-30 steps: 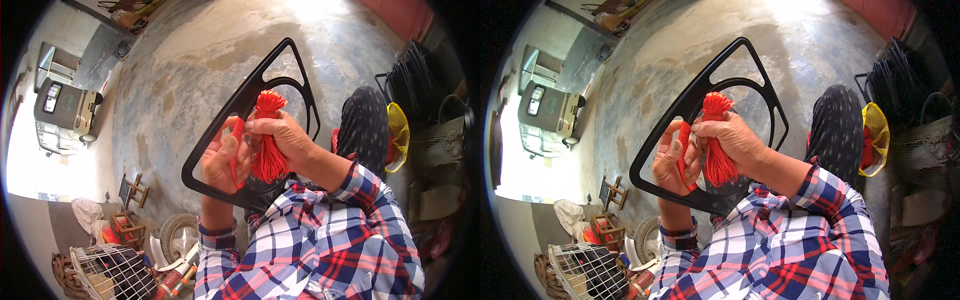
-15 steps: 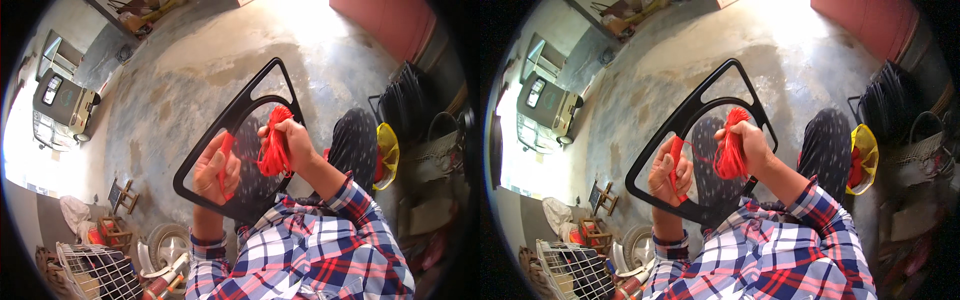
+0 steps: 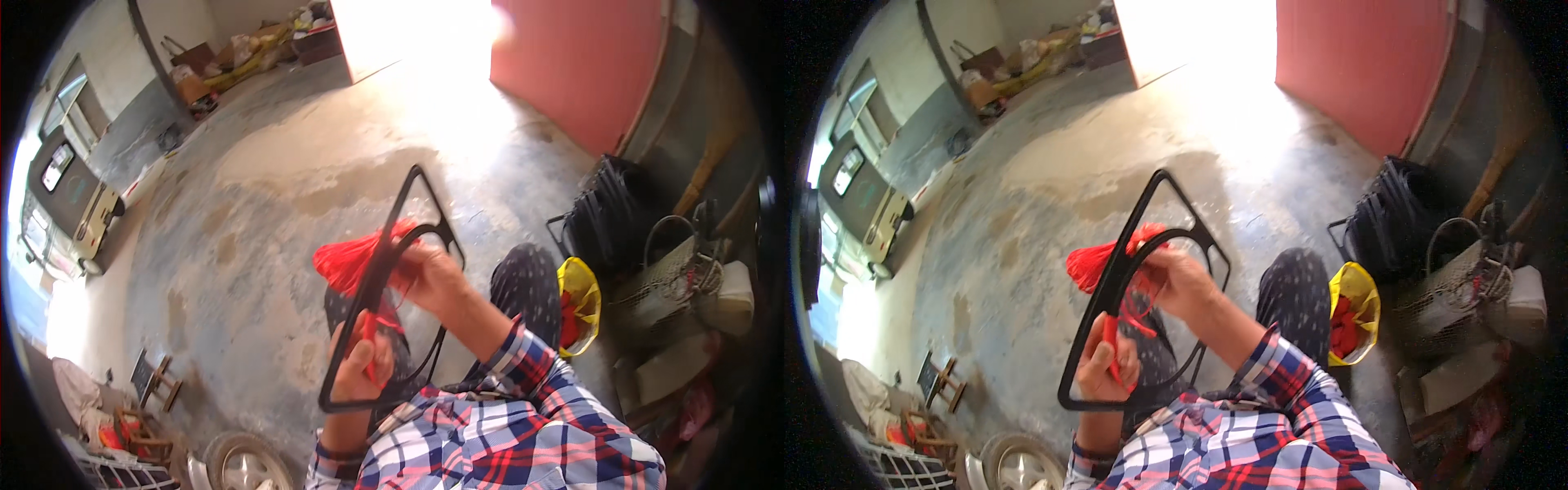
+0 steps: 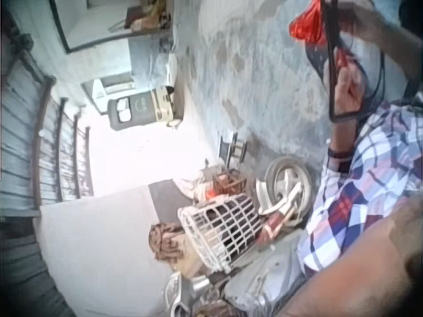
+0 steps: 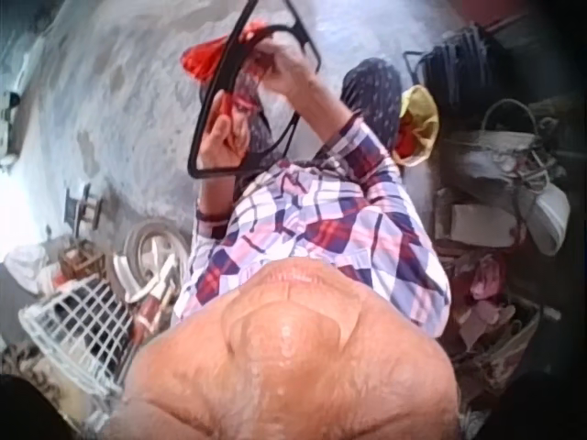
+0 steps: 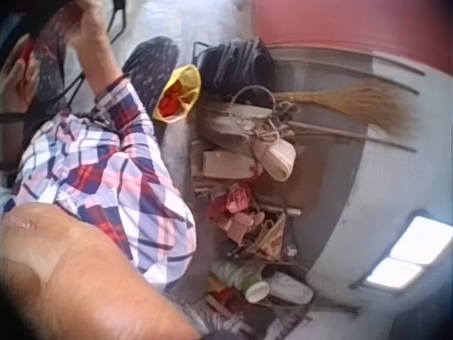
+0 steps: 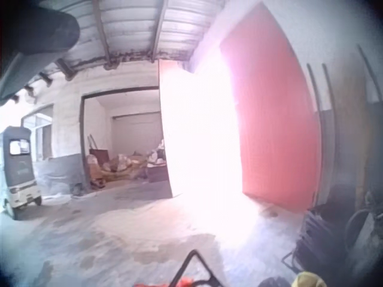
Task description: Winding a bundle of red rope or cord onto a black plastic frame or spool.
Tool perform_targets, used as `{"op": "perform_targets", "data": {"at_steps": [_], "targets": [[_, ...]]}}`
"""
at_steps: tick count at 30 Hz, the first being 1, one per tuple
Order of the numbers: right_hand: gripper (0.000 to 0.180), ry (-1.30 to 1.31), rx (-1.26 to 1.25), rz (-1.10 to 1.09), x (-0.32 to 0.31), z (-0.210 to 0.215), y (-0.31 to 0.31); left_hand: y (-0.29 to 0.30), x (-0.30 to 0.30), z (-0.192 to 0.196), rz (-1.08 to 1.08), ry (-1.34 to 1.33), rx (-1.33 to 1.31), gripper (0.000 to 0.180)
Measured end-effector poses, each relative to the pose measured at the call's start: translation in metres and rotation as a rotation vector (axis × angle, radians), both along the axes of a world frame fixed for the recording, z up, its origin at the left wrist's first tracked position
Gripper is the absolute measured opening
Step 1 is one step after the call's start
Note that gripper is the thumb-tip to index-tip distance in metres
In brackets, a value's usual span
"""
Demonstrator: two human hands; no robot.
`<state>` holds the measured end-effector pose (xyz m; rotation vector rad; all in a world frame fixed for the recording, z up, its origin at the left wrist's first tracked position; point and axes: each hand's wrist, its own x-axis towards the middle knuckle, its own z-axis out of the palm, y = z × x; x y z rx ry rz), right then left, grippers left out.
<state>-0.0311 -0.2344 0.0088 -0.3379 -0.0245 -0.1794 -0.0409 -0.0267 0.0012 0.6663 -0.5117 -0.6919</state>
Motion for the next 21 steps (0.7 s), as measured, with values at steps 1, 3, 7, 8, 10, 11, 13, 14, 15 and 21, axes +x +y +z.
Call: {"op": "perform_targets", "data": {"at_steps": [1,3,7,8,10,11,13,14,15,21], "targets": [[0.026,-0.060,0.037,0.028,-0.001,-0.007,-0.001,0.002,0.002,-0.002,-0.009,0.016,-0.018,0.048],[0.026,-0.062,0.108,0.009,-0.002,-0.004,0.001,0.009,0.007,-0.007,0.019,0.040,-0.028,0.046],[0.024,-0.126,0.206,0.010,-0.004,0.022,0.000,0.011,0.014,-0.020,-0.037,0.051,-0.109,0.047],[0.022,-0.090,0.223,-0.022,-0.001,0.024,-0.001,0.011,0.016,-0.025,-0.046,0.034,-0.114,0.047],[0.019,-0.022,0.249,-0.094,0.002,0.024,-0.002,0.006,0.017,-0.031,-0.064,0.033,-0.117,0.046],[0.017,0.010,0.257,-0.134,0.004,0.021,-0.003,0.003,0.017,-0.035,-0.072,0.051,-0.116,0.046],[0.015,0.082,0.246,-0.183,0.008,0.011,-0.009,-0.003,0.017,-0.044,-0.081,0.078,-0.096,0.045],[0.015,0.098,0.272,-0.204,0.008,0.006,-0.012,-0.004,0.017,-0.049,-0.087,0.106,-0.083,0.045],[0.015,0.114,0.297,-0.224,0.006,0.001,-0.015,-0.005,0.016,-0.054,-0.093,0.134,-0.070,0.045],[0.019,0.066,0.457,-0.235,-0.006,-0.007,-0.014,-0.009,0.025,-0.073,-0.098,0.160,-0.085,0.043]]}}
